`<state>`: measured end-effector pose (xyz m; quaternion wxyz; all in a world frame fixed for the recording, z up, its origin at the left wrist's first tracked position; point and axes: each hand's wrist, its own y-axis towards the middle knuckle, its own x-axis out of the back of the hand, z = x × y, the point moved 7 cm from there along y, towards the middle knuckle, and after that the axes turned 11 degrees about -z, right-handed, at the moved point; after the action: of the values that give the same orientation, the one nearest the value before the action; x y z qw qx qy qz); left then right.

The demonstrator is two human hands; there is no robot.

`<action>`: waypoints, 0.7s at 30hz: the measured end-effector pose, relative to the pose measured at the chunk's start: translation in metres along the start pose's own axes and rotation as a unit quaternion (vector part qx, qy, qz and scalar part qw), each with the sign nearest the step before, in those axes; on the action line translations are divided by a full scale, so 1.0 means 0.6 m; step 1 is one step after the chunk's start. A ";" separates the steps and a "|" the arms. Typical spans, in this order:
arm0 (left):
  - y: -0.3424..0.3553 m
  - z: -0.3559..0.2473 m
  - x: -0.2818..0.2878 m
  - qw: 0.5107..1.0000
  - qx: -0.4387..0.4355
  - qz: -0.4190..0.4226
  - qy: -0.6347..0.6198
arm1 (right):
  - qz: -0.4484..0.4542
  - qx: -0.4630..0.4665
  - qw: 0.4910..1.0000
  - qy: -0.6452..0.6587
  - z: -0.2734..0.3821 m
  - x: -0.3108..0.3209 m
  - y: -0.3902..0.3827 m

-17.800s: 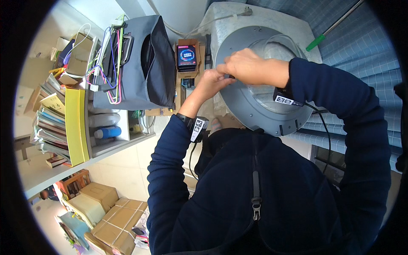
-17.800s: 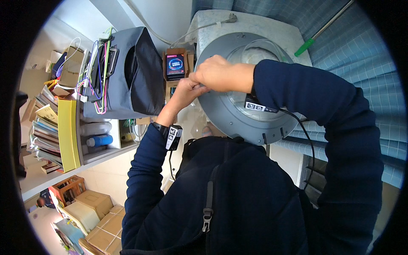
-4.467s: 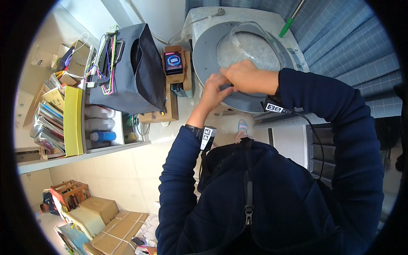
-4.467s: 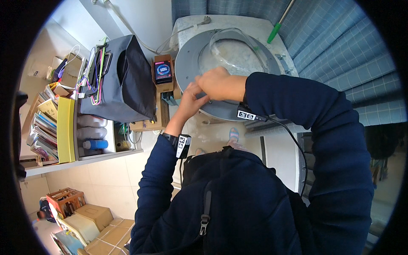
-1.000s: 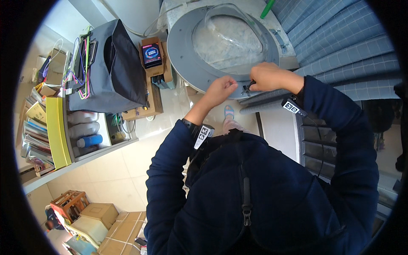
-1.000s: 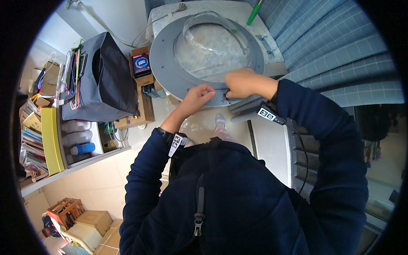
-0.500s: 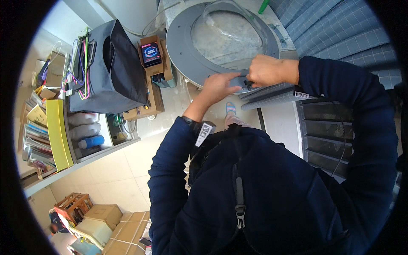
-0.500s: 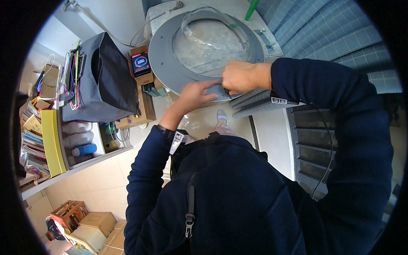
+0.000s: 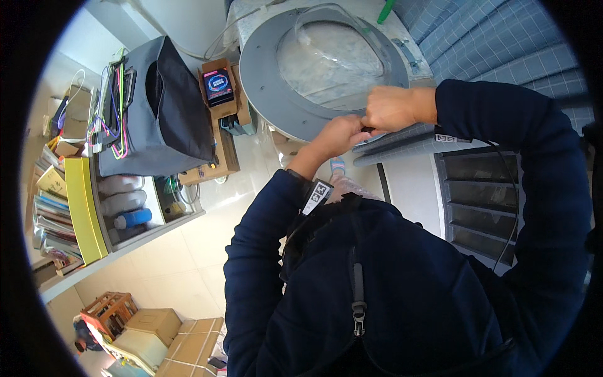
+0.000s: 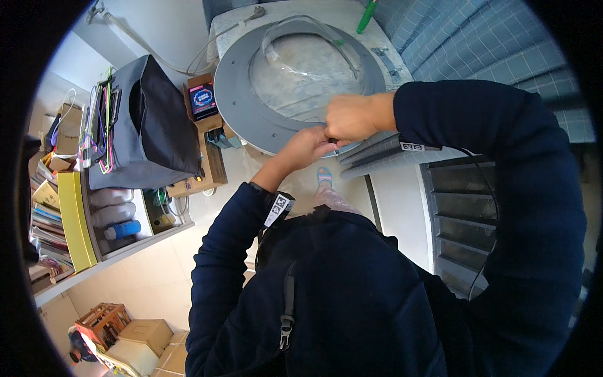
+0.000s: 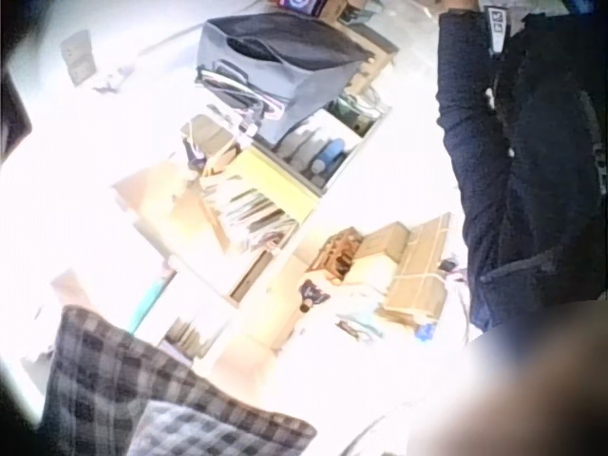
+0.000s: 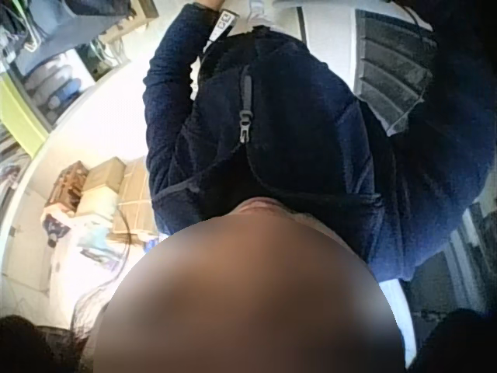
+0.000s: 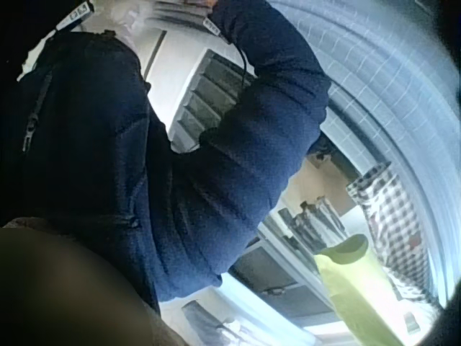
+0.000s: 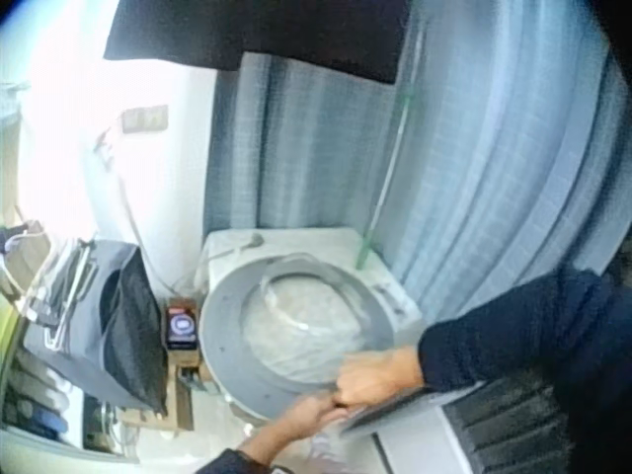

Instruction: The person uses a screwdriver to remove screws from the circular door frame of a washing machine. They systematically loosen and remove multiple screws around the perimeter of the door while holding the frame steady with the other hand.

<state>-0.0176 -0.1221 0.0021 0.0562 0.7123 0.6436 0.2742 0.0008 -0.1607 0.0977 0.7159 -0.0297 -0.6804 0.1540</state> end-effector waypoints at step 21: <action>-0.019 -0.041 0.027 0.978 0.031 -0.163 0.128 | 0.145 -0.583 0.694 0.398 -0.043 -0.043 -0.062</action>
<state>-0.0387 -0.1119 0.0233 -0.0056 0.5583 0.7610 0.3302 0.0321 -0.1983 0.0803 0.7274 -0.5978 -0.2727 -0.1978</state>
